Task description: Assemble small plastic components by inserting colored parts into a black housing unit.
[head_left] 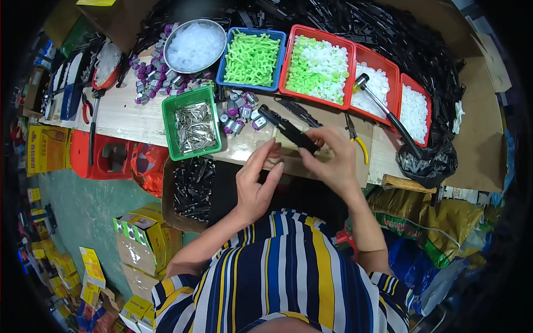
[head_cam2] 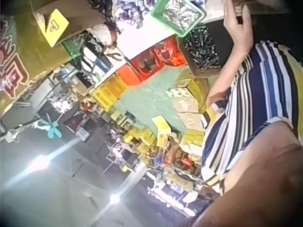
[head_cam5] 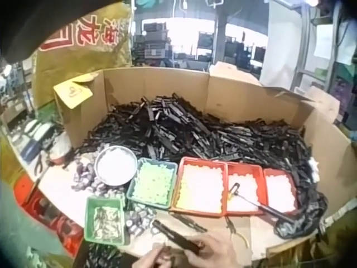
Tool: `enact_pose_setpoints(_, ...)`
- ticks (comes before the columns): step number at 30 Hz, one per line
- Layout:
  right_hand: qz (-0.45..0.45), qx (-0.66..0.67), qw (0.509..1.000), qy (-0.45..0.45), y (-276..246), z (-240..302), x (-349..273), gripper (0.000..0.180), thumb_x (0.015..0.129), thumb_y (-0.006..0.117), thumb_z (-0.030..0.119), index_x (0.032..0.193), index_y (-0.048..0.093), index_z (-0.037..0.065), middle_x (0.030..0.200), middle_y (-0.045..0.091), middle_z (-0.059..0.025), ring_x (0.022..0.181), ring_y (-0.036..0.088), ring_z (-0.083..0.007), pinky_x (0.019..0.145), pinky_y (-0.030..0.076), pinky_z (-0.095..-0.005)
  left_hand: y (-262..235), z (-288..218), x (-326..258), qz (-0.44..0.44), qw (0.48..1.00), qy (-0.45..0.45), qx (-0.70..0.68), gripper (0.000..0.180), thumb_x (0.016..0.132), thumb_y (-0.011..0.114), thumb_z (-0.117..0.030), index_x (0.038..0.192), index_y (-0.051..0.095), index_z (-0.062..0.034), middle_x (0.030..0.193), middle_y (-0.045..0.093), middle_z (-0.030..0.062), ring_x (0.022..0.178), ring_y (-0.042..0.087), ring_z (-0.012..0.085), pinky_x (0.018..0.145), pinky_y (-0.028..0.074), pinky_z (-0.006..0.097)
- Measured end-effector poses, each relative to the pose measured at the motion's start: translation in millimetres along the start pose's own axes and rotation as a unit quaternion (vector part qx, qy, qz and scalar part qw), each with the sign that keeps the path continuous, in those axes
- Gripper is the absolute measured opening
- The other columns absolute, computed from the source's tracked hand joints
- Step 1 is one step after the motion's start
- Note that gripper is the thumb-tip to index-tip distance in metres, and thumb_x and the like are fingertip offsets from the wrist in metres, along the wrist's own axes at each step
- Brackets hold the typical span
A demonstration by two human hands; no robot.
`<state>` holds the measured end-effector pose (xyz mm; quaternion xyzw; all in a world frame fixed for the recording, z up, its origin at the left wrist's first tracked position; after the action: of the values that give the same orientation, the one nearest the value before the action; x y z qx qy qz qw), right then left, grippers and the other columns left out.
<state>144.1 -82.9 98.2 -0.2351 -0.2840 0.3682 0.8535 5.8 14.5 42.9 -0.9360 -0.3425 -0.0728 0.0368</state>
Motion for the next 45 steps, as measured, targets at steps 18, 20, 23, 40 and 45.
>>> enact_pose_setpoints(18,0.054,-0.182,0.957,-0.219,-15,45,-42,0.028,0.074,0.076,0.009,0.101,0.07,0.012,0.1,0.066,-0.0046,0.089,0.065,-0.0249,0.073,0.047,-0.0352,22,-36,35,0.238,0.962,0.037,0.125,0.021,0.092,0.062,-0.007,0.11,0.068,0.0039,0.088,0.067,0.0134,0.082,0.066,0.0238,0.077,0.051,0.031)
enact_pose_setpoints(20,0.032,-0.17,0.964,-0.2,-20,32,-36,0.025,0.075,0.076,0.009,0.099,0.07,0.011,0.097,0.066,-0.0046,0.088,0.065,-0.0247,0.072,0.047,-0.0351,19,-35,40,0.216,0.969,0.03,0.112,0.021,0.092,0.063,-0.006,0.11,0.068,0.0034,0.09,0.067,0.0143,0.084,0.066,0.025,0.077,0.051,0.032)
enact_pose_setpoints(23,-0.012,-0.152,0.977,-0.152,-26,6,-24,0.02,0.076,0.075,0.008,0.096,0.071,0.009,0.093,0.066,-0.0046,0.085,0.064,-0.0243,0.07,0.046,-0.0346,-7,-57,35,0.023,0.933,0.232,0.273,0.029,0.082,0.072,-0.002,0.11,0.067,0.0036,0.102,0.064,0.0181,0.087,0.064,0.0335,0.077,0.051,0.037)
enact_pose_setpoints(40,0.094,-0.231,0.957,-0.15,7,-10,-15,0.019,0.079,0.068,0.008,0.098,0.068,0.005,0.103,0.06,-0.0072,0.098,0.059,-0.0255,0.076,0.045,-0.0376,48,-13,15,0.14,0.844,0.33,0.4,0.049,0.084,0.072,-0.016,0.126,0.059,0.0047,0.131,0.056,0.0186,0.129,0.051,0.0352,0.101,0.043,0.046)
enact_pose_setpoints(45,0.094,-0.179,0.968,-0.149,1,-12,-13,0.018,0.079,0.069,0.006,0.097,0.069,0.002,0.099,0.061,-0.0087,0.093,0.061,-0.0279,0.076,0.048,-0.039,51,-12,16,0.148,0.837,0.346,0.398,0.052,0.084,0.071,-0.014,0.13,0.055,0.0046,0.131,0.056,0.0194,0.127,0.052,0.0348,0.099,0.045,0.044)
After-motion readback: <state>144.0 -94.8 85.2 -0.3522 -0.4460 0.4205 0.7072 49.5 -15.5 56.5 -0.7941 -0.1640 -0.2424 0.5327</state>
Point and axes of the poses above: each hand's wrist, its own x-axis towards the middle knuckle, its own y-axis out of the palm, z = x × y, the point moved 9 cm from there along x, towards the middle knuckle
